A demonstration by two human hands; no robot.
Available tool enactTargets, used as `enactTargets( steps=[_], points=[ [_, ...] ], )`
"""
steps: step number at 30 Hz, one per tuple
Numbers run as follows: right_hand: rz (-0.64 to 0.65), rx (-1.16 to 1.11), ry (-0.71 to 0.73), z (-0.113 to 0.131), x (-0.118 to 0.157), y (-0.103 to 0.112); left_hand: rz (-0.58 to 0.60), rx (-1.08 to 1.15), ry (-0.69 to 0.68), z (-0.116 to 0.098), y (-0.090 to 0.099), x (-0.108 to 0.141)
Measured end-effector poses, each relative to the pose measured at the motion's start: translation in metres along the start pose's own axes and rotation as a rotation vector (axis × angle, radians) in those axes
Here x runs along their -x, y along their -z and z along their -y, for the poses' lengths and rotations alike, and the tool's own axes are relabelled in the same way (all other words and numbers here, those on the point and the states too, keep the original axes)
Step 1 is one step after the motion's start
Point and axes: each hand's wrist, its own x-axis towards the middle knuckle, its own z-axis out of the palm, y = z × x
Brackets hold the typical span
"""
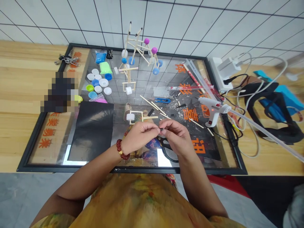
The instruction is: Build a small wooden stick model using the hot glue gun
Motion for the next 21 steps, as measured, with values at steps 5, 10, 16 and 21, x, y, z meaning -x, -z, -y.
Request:
enactTargets(
  steps=[5, 10, 16, 21],
  points=[
    [-0.009, 0.015, -0.007, 0.0000, 0.0010, 0.0003, -0.022, -0.030, 0.013, 0.0040, -0.0005, -0.0006],
    [-0.023, 0.005, -0.025, 0.0016, 0.0008, -0.0008, -0.054, -0.067, 0.013, 0.0061, -0.0019, -0.0008],
    [-0.110, -0.014, -0.077, 0.0026, -0.0019, -0.0053, -0.029, 0.045, 0.046, 0.0019, -0.0003, -0.0014],
    [-0.142, -0.036, -0.102, 0.0028, -0.0035, -0.0072, -0.015, 0.087, 0.050, 0.0009, 0.0006, -0.0023]
  ],
)
